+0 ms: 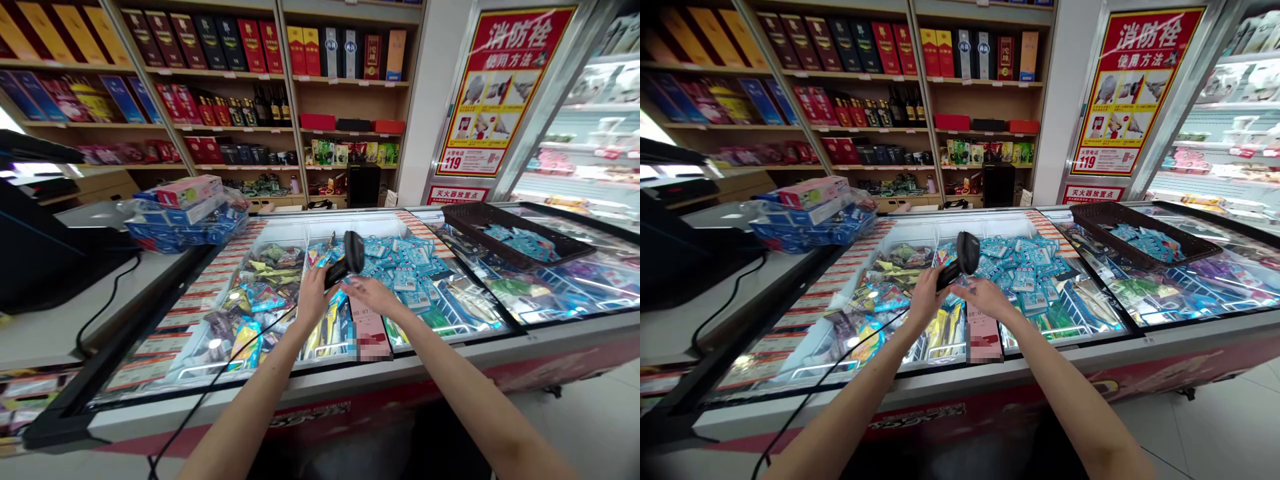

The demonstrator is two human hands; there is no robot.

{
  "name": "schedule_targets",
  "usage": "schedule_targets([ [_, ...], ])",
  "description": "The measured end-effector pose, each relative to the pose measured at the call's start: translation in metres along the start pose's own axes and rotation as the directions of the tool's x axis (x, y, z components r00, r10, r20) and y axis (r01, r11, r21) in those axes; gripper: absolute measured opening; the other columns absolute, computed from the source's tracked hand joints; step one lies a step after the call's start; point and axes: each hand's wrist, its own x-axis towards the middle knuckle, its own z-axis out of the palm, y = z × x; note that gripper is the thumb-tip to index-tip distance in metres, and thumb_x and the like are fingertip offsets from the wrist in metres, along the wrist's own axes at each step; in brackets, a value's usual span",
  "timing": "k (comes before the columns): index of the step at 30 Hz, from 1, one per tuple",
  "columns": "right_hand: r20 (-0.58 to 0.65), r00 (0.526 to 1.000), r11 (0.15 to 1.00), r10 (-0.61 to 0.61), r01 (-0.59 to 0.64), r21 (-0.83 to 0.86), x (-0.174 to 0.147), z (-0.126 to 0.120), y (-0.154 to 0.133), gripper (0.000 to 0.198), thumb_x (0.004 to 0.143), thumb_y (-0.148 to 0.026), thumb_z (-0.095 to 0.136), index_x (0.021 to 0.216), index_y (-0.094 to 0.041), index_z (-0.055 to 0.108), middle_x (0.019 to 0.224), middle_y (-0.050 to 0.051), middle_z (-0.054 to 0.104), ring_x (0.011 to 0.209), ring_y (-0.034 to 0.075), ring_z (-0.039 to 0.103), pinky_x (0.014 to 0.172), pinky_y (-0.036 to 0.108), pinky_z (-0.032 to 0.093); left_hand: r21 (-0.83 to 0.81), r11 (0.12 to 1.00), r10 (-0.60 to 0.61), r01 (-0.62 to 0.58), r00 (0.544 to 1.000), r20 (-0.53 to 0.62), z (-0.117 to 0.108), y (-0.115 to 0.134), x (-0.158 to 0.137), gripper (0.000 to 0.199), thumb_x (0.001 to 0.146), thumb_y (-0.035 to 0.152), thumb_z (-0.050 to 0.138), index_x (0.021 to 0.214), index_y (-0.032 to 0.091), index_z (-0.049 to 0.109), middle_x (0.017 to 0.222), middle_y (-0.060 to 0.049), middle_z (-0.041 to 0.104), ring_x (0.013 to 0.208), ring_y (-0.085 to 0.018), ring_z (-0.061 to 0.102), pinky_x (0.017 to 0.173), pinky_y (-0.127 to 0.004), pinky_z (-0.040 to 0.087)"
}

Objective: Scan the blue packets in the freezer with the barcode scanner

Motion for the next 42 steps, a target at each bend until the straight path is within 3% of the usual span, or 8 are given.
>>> schedule_targets([
  [4,-0.366,0.923,0.925,-0.116,0.234,0.298,-0.002,0.010,-0.014,0.047,0.076,-0.044,0.065,0.118,-0.027,0.054,0.118,0.002,0.062,0.114,0.020,0.055,0.095,0.035,0.047,-0.053,0.989,0.140,-0.139,0.990,0.010,0.011,0.058,0.017,0.052,0.087,0.032,0.048,0.136,0.020,0.037,0.124,-0.013,0.052,0.118,-0.026,0.045,0.101,-0.042,0.037],
  [7,-0.551,0.826,0.798,-0.117,0.408,0.443,0.002,-0.007,-0.027,0.048,0.078,-0.038,0.061,0.122,-0.027,0.047,0.115,0.002,0.063,0.104,0.018,0.061,0.093,0.037,0.048,-0.010,0.995,0.101,-0.101,0.994,0.034,0.019,0.072,0.015,0.063,0.086,0.018,0.043,0.145,0.020,0.021,0.138,-0.015,0.039,0.128,-0.026,0.037,0.101,-0.041,0.039],
  [14,-0.776,0.608,0.835,-0.169,0.507,0.215,0.016,-0.092,-0.015,0.044,0.073,-0.030,0.059,0.116,-0.025,0.050,0.083,-0.004,0.062,0.049,0.006,0.049,0.052,0.023,0.045,0.108,0.980,-0.192,0.168,0.937,0.290,0.003,0.003,-0.013,0.039,0.084,0.030,0.054,0.123,0.024,0.053,0.118,-0.012,0.056,0.109,-0.027,0.053,0.081,-0.039,0.049],
  [16,-0.748,0.646,0.863,-0.151,0.455,0.220,0.013,-0.112,-0.005,0.044,0.073,-0.032,0.059,0.115,-0.025,0.051,0.079,-0.004,0.061,0.044,0.005,0.044,0.046,0.022,0.040,-0.082,0.983,-0.114,0.166,0.892,0.436,-0.005,-0.016,-0.013,0.039,0.081,0.044,0.058,0.114,0.023,0.059,0.110,-0.009,0.061,0.098,-0.023,0.058,0.080,-0.036,0.049],
  [18,-0.618,0.781,0.878,-0.089,0.355,0.322,0.007,-0.129,0.004,0.042,0.077,-0.041,0.056,0.116,-0.026,0.051,0.079,-0.003,0.062,0.041,0.005,0.043,0.041,0.022,0.035,-0.236,0.938,-0.101,0.255,0.851,0.515,-0.007,-0.028,-0.008,0.040,0.084,0.050,0.050,0.113,0.024,0.060,0.110,-0.007,0.063,0.089,-0.019,0.060,0.073,-0.032,0.050],
  [22,-0.314,0.949,0.896,0.013,0.128,0.426,-0.004,-0.146,0.014,0.048,0.079,-0.054,0.054,0.117,-0.024,0.052,0.077,0.000,0.064,0.037,0.006,0.041,0.036,0.023,0.029,-0.279,0.912,-0.172,0.302,0.897,0.407,0.009,-0.034,0.014,0.043,0.085,0.054,0.046,0.110,0.022,0.062,0.105,-0.007,0.064,0.080,-0.017,0.059,0.072,-0.032,0.048],
  [33,-0.326,0.933,0.913,-0.151,0.259,0.316,0.027,-0.121,-0.011,0.045,0.082,-0.054,0.052,0.117,-0.025,0.052,0.079,0.000,0.065,0.038,0.007,0.045,0.037,0.024,0.032,-0.231,0.926,-0.269,0.297,0.952,0.147,0.075,-0.025,0.065,0.042,0.081,0.056,0.053,0.103,0.022,0.065,0.102,-0.007,0.060,0.081,-0.017,0.057,0.085,-0.037,0.046],
  [42,-0.076,0.997,1.000,0.002,-0.001,0.013,0.023,-0.113,-0.006,0.036,0.079,-0.051,0.060,0.089,-0.016,0.060,0.084,0.008,0.069,0.039,0.008,0.050,0.038,0.025,0.037,-0.238,0.924,-0.262,0.298,0.950,0.171,0.087,-0.018,0.068,0.035,0.070,0.050,0.068,0.090,0.022,0.064,0.095,-0.005,0.058,0.092,-0.021,0.055,0.079,-0.034,0.044],
])
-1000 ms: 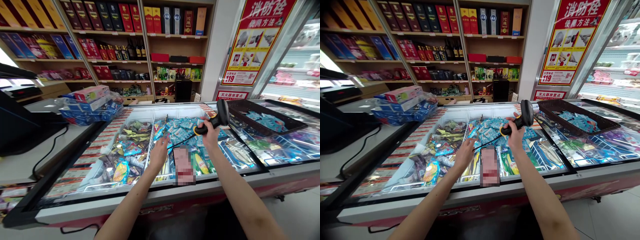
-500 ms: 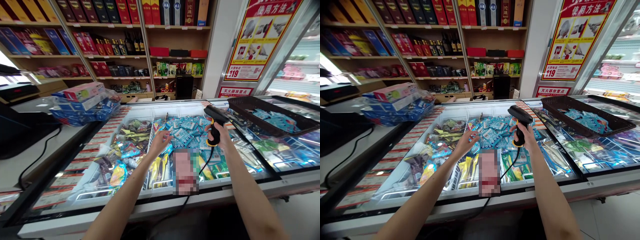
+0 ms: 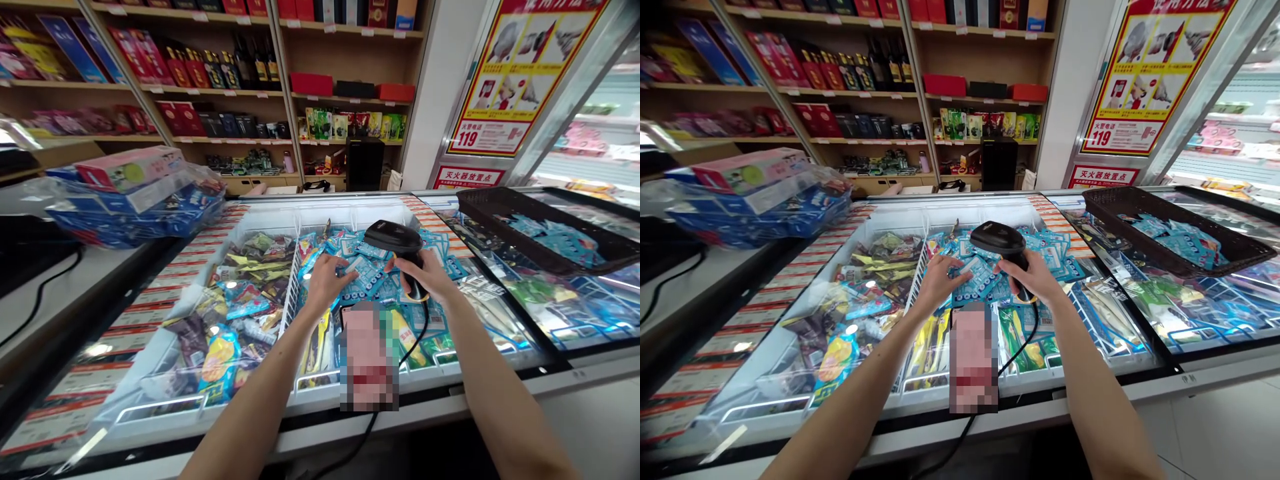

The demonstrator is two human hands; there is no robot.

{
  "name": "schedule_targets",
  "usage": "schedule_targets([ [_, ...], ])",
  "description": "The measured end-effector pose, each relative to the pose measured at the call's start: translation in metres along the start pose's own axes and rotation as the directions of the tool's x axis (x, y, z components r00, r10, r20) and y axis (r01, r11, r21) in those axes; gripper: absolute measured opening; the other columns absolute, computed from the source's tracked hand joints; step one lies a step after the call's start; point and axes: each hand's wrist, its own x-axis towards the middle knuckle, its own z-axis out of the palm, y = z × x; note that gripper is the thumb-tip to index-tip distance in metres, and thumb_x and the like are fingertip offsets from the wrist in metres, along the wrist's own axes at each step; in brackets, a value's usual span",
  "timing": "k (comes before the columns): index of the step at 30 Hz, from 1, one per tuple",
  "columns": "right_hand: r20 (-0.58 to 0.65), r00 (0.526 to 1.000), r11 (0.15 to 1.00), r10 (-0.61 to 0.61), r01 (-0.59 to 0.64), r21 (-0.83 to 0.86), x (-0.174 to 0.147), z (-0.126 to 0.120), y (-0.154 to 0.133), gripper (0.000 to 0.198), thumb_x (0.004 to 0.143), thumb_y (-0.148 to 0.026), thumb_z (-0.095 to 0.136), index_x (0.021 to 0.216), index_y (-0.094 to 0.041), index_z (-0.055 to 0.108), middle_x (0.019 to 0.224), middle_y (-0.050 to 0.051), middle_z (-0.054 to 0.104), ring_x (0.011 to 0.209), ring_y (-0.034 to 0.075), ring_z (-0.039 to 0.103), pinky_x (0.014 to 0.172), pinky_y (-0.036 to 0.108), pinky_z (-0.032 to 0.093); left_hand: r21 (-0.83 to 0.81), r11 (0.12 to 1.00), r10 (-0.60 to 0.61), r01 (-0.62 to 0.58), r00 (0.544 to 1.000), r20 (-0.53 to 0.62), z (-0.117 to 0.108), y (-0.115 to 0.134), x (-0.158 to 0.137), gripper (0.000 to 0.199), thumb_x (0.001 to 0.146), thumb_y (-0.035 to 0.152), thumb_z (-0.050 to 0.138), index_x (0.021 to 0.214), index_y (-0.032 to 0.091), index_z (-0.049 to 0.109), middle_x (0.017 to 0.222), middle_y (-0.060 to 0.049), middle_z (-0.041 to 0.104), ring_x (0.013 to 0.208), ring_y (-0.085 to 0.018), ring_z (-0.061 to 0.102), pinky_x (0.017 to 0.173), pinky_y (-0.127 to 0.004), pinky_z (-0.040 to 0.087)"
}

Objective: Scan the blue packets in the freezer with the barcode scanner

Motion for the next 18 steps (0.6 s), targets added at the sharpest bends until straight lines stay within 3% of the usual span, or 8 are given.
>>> schedule_targets([
  [3,0.056,0.998,0.997,0.036,-0.033,-0.064,0.000,0.000,0.003,0.036,0.079,-0.052,0.059,0.086,-0.017,0.060,0.083,0.008,0.070,0.041,0.010,0.053,0.040,0.025,0.039,-0.078,0.994,-0.076,0.076,0.997,-0.003,-0.002,-0.005,0.003,0.027,0.076,0.043,0.063,0.089,0.020,0.060,0.088,-0.002,0.061,0.075,-0.016,0.055,0.070,-0.030,0.043],
  [6,0.035,0.997,0.994,0.066,-0.062,-0.090,0.002,0.003,0.008,0.039,0.076,-0.056,0.060,0.086,-0.018,0.059,0.072,0.006,0.069,0.039,0.011,0.052,0.039,0.026,0.039,-0.149,0.981,-0.126,0.125,0.992,0.004,-0.006,-0.011,0.004,0.027,0.082,0.045,0.055,0.092,0.021,0.060,0.084,-0.001,0.063,0.068,-0.014,0.053,0.066,-0.029,0.042],
  [11,-0.040,0.996,0.993,0.079,-0.082,-0.089,0.007,0.009,0.018,0.041,0.072,-0.058,0.064,0.086,-0.019,0.058,0.072,0.006,0.069,0.039,0.012,0.052,0.039,0.027,0.040,0.006,0.997,-0.081,0.081,0.995,0.065,-0.008,-0.008,-0.005,0.051,0.068,0.065,0.061,0.095,0.022,0.062,0.100,-0.006,0.058,0.095,-0.023,0.055,0.079,-0.035,0.043],
  [14,-0.069,0.994,0.993,0.082,-0.087,-0.075,0.007,0.010,0.021,0.042,0.071,-0.058,0.064,0.087,-0.020,0.059,0.078,0.007,0.070,0.039,0.012,0.052,0.039,0.028,0.041,0.094,0.994,-0.050,0.046,0.998,0.043,-0.003,-0.003,-0.010,0.061,0.060,0.067,0.066,0.100,0.023,0.060,0.104,-0.008,0.054,0.105,-0.028,0.051,0.085,-0.039,0.042],
  [18,-0.076,0.994,0.989,0.084,-0.092,-0.112,0.007,0.011,0.023,0.042,0.071,-0.059,0.064,0.086,-0.019,0.060,0.070,0.005,0.069,0.039,0.013,0.053,0.040,0.029,0.042,0.072,0.997,-0.003,-0.001,0.998,0.057,0.004,-0.001,-0.010,0.060,0.062,0.062,0.069,0.106,0.024,0.057,0.107,-0.008,0.052,0.108,-0.028,0.048,0.090,-0.040,0.041],
])
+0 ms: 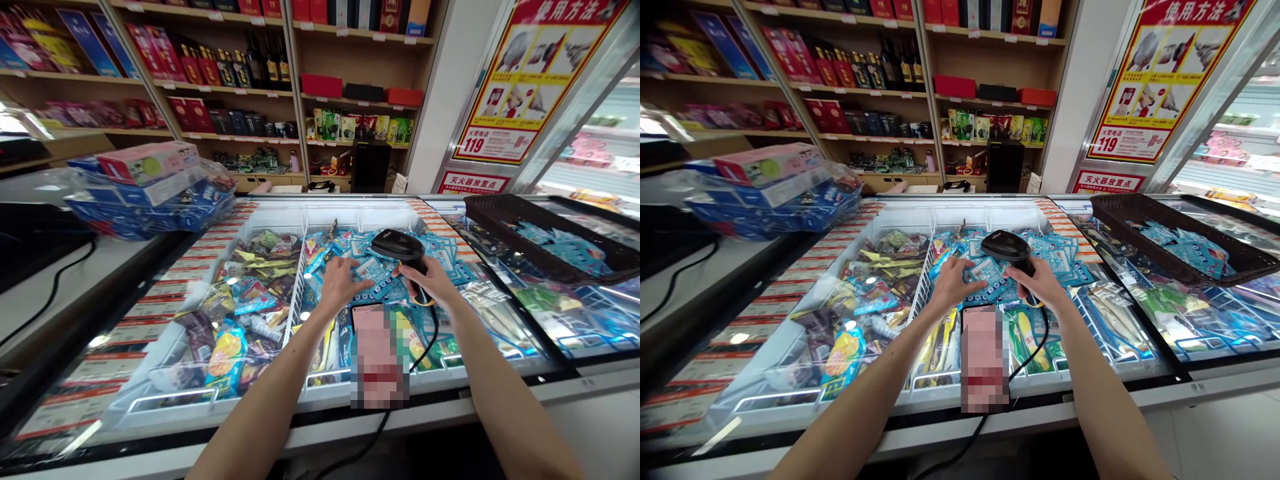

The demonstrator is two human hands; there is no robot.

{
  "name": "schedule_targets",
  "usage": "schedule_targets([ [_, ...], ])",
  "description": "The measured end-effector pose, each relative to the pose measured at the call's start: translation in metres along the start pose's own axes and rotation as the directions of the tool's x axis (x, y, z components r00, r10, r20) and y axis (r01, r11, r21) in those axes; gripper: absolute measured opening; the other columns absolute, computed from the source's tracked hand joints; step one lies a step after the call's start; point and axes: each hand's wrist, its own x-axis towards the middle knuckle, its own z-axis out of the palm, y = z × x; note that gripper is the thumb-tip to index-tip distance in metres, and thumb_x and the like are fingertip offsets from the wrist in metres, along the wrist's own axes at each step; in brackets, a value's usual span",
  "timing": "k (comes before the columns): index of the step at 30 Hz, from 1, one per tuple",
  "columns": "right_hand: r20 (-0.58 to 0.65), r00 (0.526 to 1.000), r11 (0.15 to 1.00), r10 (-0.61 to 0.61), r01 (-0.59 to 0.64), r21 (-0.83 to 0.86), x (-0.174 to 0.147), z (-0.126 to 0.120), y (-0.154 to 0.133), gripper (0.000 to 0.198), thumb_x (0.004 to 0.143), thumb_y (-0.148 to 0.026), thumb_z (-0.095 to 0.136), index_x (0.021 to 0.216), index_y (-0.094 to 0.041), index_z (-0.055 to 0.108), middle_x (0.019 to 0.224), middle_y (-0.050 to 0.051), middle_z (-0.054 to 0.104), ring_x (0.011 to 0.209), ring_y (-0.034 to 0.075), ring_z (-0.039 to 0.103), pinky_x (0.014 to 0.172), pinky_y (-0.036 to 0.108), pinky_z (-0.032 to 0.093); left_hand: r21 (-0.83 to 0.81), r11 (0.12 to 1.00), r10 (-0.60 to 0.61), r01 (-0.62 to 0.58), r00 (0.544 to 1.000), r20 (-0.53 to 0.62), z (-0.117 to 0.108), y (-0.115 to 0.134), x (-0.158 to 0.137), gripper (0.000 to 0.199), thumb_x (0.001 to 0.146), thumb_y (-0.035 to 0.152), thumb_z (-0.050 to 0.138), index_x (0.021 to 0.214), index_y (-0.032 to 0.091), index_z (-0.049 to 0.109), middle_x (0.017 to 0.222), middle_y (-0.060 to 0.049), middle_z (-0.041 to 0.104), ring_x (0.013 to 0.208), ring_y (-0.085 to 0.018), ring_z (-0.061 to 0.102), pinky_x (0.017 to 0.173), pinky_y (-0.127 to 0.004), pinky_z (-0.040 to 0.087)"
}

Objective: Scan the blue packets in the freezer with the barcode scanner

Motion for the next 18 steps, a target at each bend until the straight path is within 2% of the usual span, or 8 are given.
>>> schedule_targets([
  [4,0.002,1.000,1.000,0.005,-0.005,-0.014,-0.001,0.001,0.000,0.043,0.072,-0.059,0.063,0.086,-0.019,0.059,0.070,0.005,0.069,0.039,0.013,0.053,0.041,0.029,0.043,-0.091,0.996,0.019,-0.024,0.998,-0.056,0.002,-0.003,0.003,0.048,0.067,0.046,0.071,0.104,0.021,0.053,0.107,-0.007,0.055,0.103,-0.024,0.050,0.089,-0.038,0.041],
  [8,0.012,1.000,1.000,-0.004,0.004,-0.025,-0.002,0.001,-0.001,0.044,0.072,-0.060,0.063,0.086,-0.019,0.059,0.075,0.006,0.070,0.040,0.012,0.053,0.042,0.028,0.043,-0.254,0.967,-0.032,-0.005,0.989,-0.142,0.003,-0.010,0.006,0.042,0.070,0.038,0.068,0.103,0.021,0.049,0.102,-0.004,0.058,0.093,-0.018,0.054,0.083,-0.035,0.043],
  [10,0.022,1.000,0.999,-0.004,0.004,-0.040,-0.003,0.002,-0.001,0.044,0.073,-0.060,0.062,0.086,-0.019,0.060,0.071,0.005,0.069,0.041,0.012,0.053,0.043,0.028,0.044,-0.391,0.920,-0.071,0.004,0.985,-0.155,0.002,-0.014,0.008,0.042,0.073,0.037,0.065,0.107,0.021,0.046,0.103,-0.004,0.058,0.089,-0.016,0.056,0.078,-0.032,0.045],
  [14,0.042,0.999,0.998,-0.016,0.018,-0.054,-0.005,0.002,-0.003,0.042,0.074,-0.059,0.062,0.085,-0.019,0.061,0.063,0.002,0.066,0.042,0.013,0.053,0.044,0.028,0.043,-0.641,0.765,-0.222,0.068,0.961,-0.163,-0.004,-0.024,0.012,0.047,0.077,0.038,0.061,0.116,0.022,0.041,0.104,-0.005,0.059,0.081,-0.014,0.059,0.064,-0.026,0.047],
  [16,0.053,0.998,0.998,-0.017,0.020,-0.067,-0.005,0.002,-0.002,0.042,0.074,-0.059,0.061,0.084,-0.019,0.062,0.059,0.002,0.065,0.042,0.013,0.053,0.045,0.028,0.042,-0.682,0.727,-0.282,0.079,0.940,-0.191,-0.010,-0.031,0.014,0.045,0.077,0.039,0.060,0.116,0.021,0.045,0.103,-0.005,0.061,0.081,-0.014,0.059,0.061,-0.025,0.047],
  [18,0.056,0.998,0.997,-0.019,0.023,-0.079,-0.005,0.001,-0.002,0.042,0.075,-0.059,0.061,0.085,-0.018,0.063,0.057,0.001,0.064,0.042,0.014,0.053,0.045,0.027,0.042,-0.670,0.740,-0.287,0.061,0.929,-0.233,-0.017,-0.040,0.015,0.038,0.077,0.040,0.059,0.108,0.019,0.054,0.098,-0.005,0.063,0.081,-0.014,0.058,0.065,-0.025,0.048],
])
